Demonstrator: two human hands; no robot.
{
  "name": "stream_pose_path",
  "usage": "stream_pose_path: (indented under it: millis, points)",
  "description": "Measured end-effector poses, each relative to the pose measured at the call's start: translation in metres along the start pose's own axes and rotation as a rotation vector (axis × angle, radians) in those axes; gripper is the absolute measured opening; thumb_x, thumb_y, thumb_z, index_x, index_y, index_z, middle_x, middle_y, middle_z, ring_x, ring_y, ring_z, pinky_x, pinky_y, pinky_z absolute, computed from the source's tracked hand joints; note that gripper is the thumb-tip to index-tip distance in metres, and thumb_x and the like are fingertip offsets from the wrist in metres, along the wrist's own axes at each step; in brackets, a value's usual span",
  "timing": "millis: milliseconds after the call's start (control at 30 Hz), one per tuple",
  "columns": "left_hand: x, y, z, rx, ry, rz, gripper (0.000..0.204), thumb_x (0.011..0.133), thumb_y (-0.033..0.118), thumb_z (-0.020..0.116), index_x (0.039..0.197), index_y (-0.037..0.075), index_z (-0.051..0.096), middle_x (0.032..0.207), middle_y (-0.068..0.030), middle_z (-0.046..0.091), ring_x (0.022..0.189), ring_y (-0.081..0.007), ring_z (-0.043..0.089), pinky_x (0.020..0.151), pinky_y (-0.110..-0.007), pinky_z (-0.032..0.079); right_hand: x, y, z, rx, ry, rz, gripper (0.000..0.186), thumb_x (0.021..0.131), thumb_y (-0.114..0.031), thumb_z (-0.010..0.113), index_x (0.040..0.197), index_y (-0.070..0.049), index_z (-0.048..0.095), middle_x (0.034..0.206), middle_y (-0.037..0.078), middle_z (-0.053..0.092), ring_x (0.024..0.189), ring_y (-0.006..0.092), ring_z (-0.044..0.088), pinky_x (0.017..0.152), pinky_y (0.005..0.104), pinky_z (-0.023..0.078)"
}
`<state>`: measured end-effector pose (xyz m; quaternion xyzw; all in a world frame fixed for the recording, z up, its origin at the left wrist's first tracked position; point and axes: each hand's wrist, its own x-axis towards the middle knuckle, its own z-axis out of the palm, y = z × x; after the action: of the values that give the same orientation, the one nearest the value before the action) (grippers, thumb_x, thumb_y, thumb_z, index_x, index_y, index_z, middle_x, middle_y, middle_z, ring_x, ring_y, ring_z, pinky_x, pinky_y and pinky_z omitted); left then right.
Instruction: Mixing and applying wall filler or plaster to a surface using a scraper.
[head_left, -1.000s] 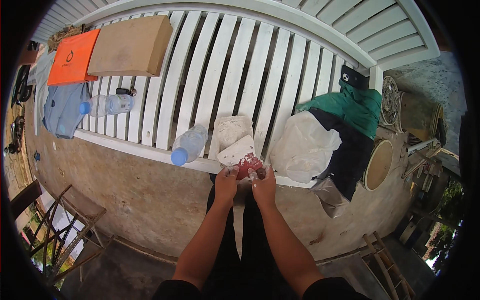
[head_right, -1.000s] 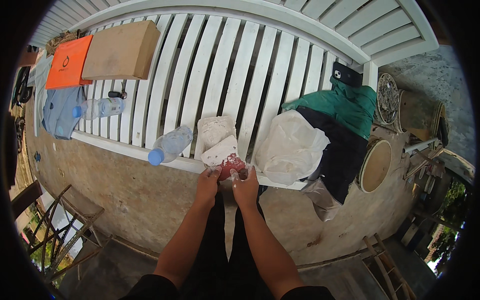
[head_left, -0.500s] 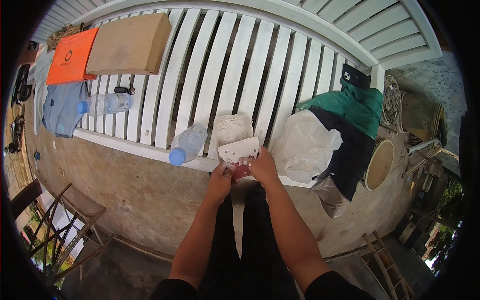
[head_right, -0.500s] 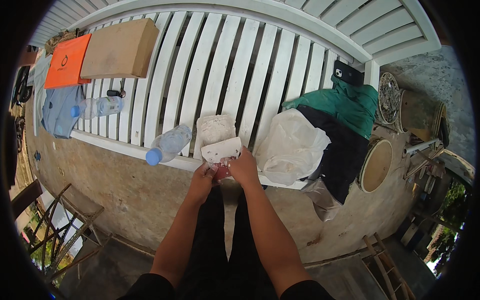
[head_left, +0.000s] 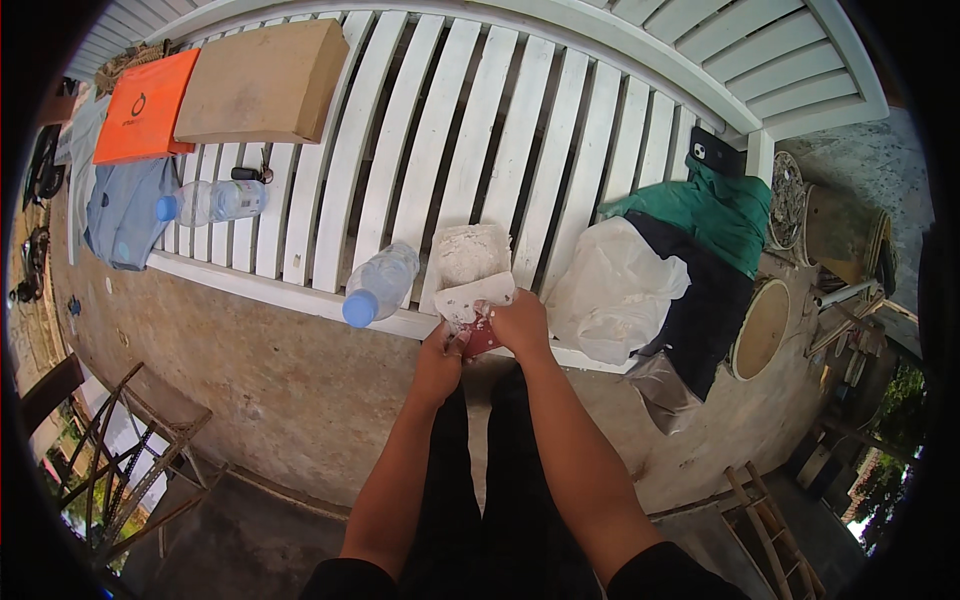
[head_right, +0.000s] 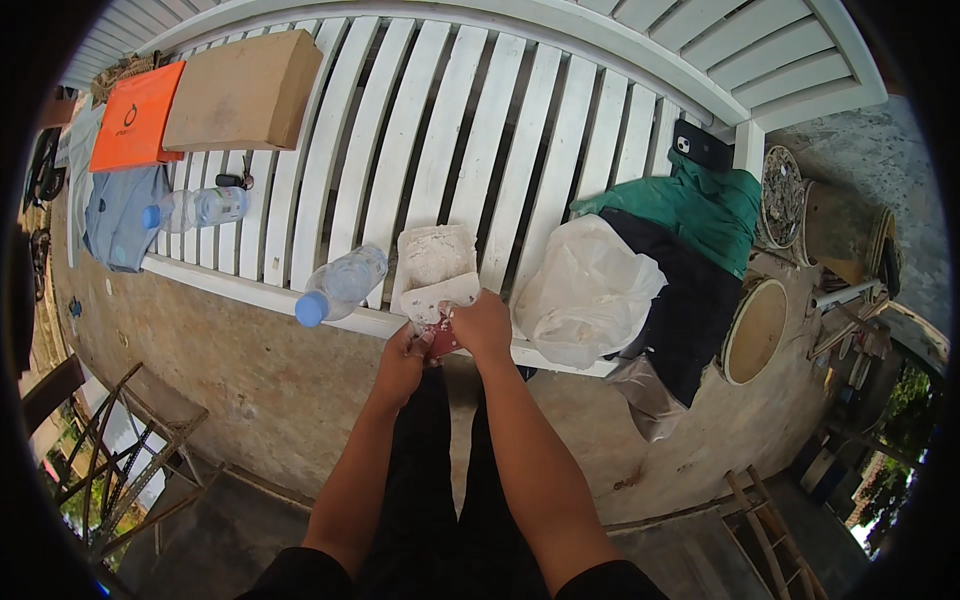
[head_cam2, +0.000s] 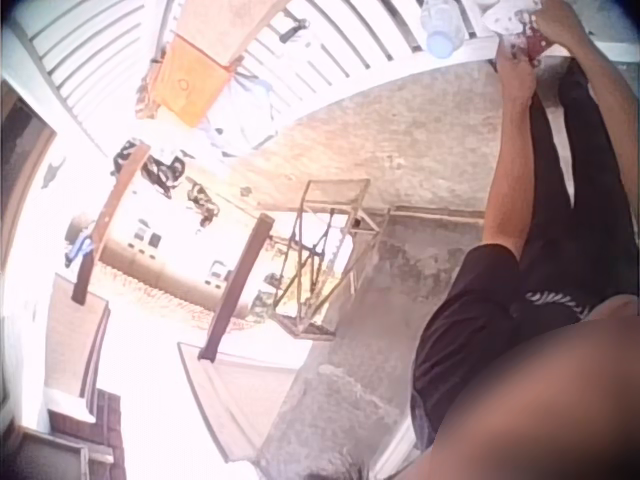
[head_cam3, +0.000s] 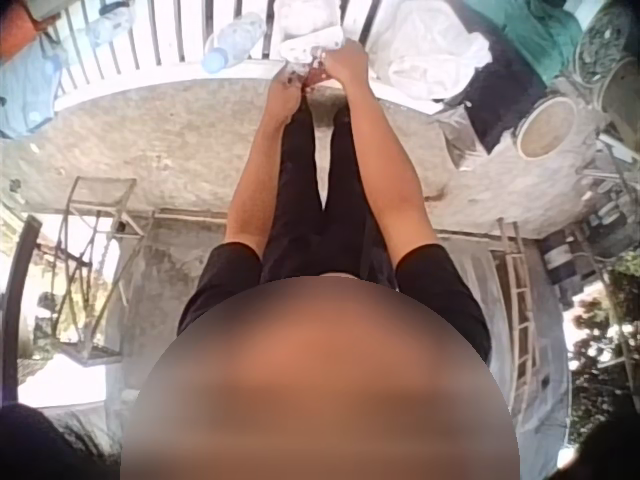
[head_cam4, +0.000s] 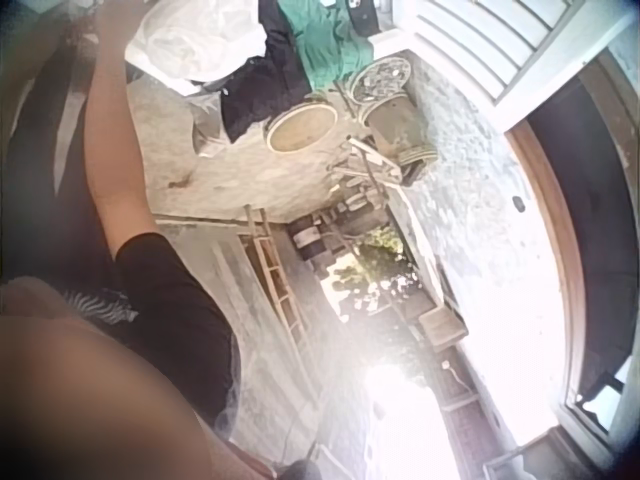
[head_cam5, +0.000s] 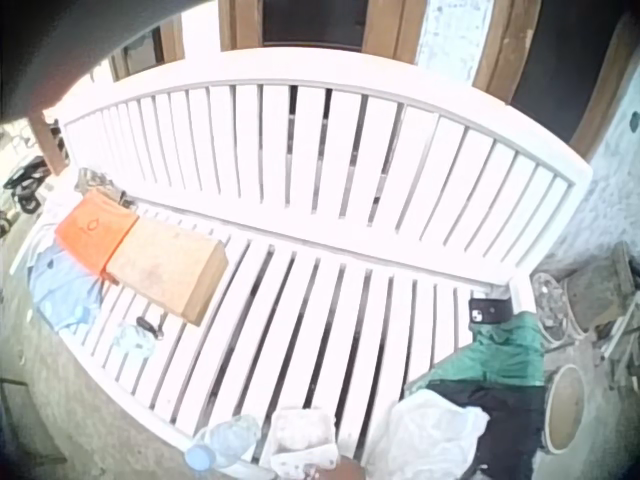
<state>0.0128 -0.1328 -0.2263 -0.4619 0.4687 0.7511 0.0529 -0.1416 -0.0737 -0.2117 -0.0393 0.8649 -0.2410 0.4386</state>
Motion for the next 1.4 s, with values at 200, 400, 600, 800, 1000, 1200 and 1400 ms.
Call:
stream_pose_path:
  millis: [200,400,600,800,1000,1200,1400]
  points:
    - [-0.009,0.001,0.009,-0.029,0.046,-0.004,0.017,0.102,0.012,0.048,0.109,-0.001,0.055,0.093,-0.0055,0.062,0.073,-0.0106,0.056,0.067,-0.027,0.052,0.004,-0.006,-0.003,-0.137,0.018,0.058,0.055,0.073,-0.044,0.077,0.096,0.005,0.069,0.099,0.025,0.069,0.096,0.0395,0.067,0.084,0.0442,0.052]
    - [-0.013,0.002,0.011,-0.03,0.064,0.047,0.013,0.099,0.008,0.051,0.104,-0.003,0.055,0.086,-0.0078,0.063,0.065,-0.0109,0.055,0.06,-0.028,0.049,0.01,0.003,0.0,-0.167,0.069,0.078,0.064,0.07,-0.052,0.077,0.087,0.008,0.07,0.091,0.03,0.067,0.093,0.0431,0.066,0.082,0.0452,0.051]
    - [-0.015,0.003,0.009,-0.076,0.058,0.037,0.014,0.099,0.007,0.05,0.108,-0.003,0.055,0.089,-0.0084,0.065,0.066,-0.0114,0.057,0.061,-0.028,0.049,0.015,-0.002,-0.003,-0.212,0.023,0.151,0.071,0.069,-0.06,0.075,0.089,0.008,0.07,0.093,0.031,0.067,0.095,0.0436,0.066,0.084,0.0456,0.051]
    - [-0.02,0.009,0.009,-0.176,-0.003,-0.093,0.022,0.101,0.011,0.048,0.116,-0.002,0.055,0.107,-0.0086,0.063,0.088,-0.0151,0.062,0.076,-0.032,0.058,0.016,-0.019,-0.019,-0.323,-0.061,0.241,0.071,0.072,-0.063,0.072,0.098,0.003,0.071,0.104,0.026,0.068,0.101,0.0404,0.066,0.085,0.0448,0.052]
    - [-0.023,0.002,-0.001,-0.187,0.023,-0.111,0.023,0.102,0.014,0.048,0.116,-0.002,0.055,0.107,-0.0091,0.063,0.087,-0.0156,0.062,0.076,-0.033,0.058,0.013,-0.024,-0.025,-0.423,0.146,0.011,0.069,0.074,-0.057,0.073,0.109,0.003,0.065,0.1,0.022,0.068,0.096,0.0383,0.066,0.084,0.0451,0.052]
    - [-0.019,0.007,0.0,-0.118,0.018,-0.13,0.023,0.101,0.014,0.048,0.116,-0.002,0.055,0.106,-0.009,0.063,0.087,-0.0142,0.062,0.075,-0.032,0.058,0.014,-0.005,-0.013,-0.226,0.274,-0.555,0.025,0.083,-0.02,0.069,0.095,0.0,0.063,0.096,0.017,0.064,0.094,0.0379,0.062,0.08,0.0445,0.051]
    - [-0.019,0.009,-0.003,-0.084,0.0,-0.123,0.024,0.101,0.015,0.049,0.117,-0.002,0.056,0.107,-0.0084,0.063,0.088,-0.014,0.062,0.075,-0.031,0.058,0.007,-0.006,-0.012,-0.233,0.175,-0.533,0.019,0.085,-0.018,0.065,0.089,0.001,0.064,0.095,0.018,0.063,0.092,0.0383,0.061,0.079,0.0444,0.051]
